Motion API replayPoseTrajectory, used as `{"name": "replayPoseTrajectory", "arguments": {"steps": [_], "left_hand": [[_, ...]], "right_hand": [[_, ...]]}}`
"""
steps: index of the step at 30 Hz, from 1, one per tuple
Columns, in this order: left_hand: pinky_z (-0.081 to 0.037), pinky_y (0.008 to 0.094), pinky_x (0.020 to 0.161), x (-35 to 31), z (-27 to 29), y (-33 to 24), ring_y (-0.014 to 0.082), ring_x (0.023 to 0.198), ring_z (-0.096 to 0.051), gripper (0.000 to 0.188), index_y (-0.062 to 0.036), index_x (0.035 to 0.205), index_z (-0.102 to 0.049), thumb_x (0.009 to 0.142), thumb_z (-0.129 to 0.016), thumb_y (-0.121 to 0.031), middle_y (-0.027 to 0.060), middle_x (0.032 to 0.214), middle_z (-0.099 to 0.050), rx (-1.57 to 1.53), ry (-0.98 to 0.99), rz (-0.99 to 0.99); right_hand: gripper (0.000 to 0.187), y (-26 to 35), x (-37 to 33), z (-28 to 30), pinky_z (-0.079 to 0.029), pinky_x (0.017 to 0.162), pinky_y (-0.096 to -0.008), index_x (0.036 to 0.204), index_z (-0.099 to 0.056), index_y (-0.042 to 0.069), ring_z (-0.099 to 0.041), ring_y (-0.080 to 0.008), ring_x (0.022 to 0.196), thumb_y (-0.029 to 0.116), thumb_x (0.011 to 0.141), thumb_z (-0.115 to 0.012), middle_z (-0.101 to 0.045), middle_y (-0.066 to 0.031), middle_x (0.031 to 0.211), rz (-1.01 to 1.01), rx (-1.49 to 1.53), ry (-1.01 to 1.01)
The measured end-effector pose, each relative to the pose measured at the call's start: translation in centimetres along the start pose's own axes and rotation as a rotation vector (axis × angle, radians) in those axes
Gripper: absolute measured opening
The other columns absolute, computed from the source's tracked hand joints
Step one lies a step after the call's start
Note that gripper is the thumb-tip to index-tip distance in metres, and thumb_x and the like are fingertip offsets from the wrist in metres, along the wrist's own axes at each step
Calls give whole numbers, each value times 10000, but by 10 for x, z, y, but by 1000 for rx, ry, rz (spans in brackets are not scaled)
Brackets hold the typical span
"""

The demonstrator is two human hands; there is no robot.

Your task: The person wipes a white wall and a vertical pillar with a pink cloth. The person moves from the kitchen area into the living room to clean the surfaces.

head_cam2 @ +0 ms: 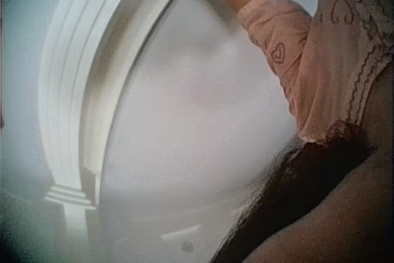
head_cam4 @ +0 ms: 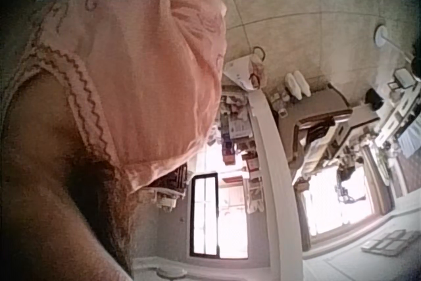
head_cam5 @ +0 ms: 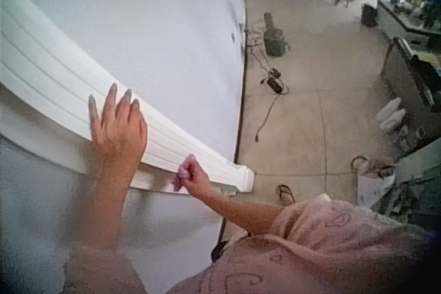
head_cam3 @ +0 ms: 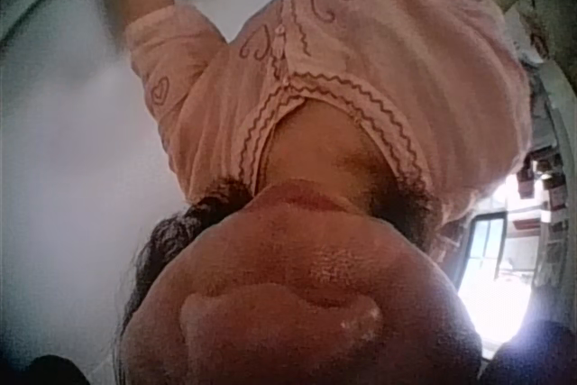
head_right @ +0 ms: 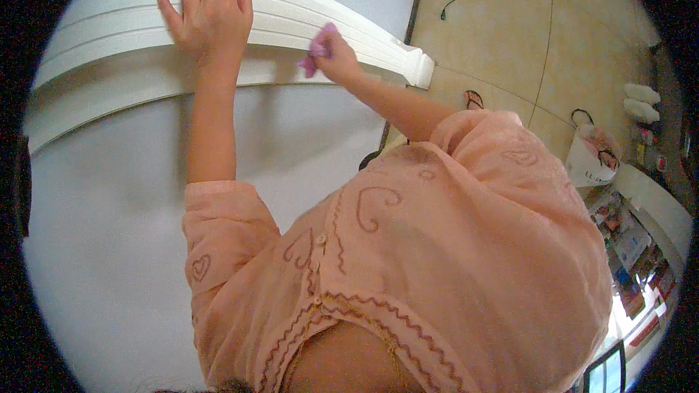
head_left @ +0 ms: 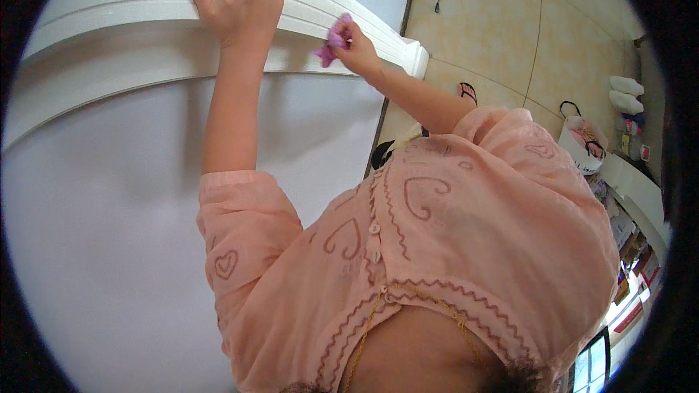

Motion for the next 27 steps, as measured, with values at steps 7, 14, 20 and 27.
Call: {"name": "replayPoseTrajectory", "arguments": {"steps": [7, 14, 20, 27], "left_hand": [[-202, 540, 1082, 1, -6, 4, 201, 1276, -415, 278, -161, 1080, -658, 823, -563, -208, -25, 1239, -574, -77, 78, 58], [-181, 568, 1070, 5, -8, 3, 177, 1206, -487, 161, -190, 911, -702, 792, -609, -245, -78, 1079, -648, -8, -25, 43], [-108, 549, 1099, 3, -12, 2, 168, 1192, -506, 125, -241, 873, -709, 819, -597, -260, -111, 1061, -658, 103, -14, 52], [-88, 525, 1115, 10, -13, 4, 141, 1222, -483, 150, -311, 931, -700, 805, -622, -284, -166, 1169, -613, 182, 65, 61]], "right_hand": [[287, 1, 9, 2, -553, 586, -339, 1117, -374, -6, -674, -245, 739, -28, 849, -474, -594, -181, 858, -76, 26, 109], [469, 59, 60, 1, -473, 855, -382, 1262, -478, 84, -485, -334, 1006, 59, 799, -547, -493, -208, 1067, 334, -180, -58], [436, -47, 69, 42, -492, 870, -374, 1224, -576, 212, -512, -339, 1011, 55, 821, -524, -482, -207, 1093, -33, -335, -57], [501, -96, 96, 64, -523, 827, -405, 1189, -622, 256, -615, -290, 941, -7, 791, -471, -601, -158, 1138, 64, -633, 143]]}}
Point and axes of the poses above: each hand's wrist, its own x-axis towards the middle knuckle, its own z-axis out of the back of the hand, y = z × x, the point moved 5 cm from there along x, towards the middle knuckle
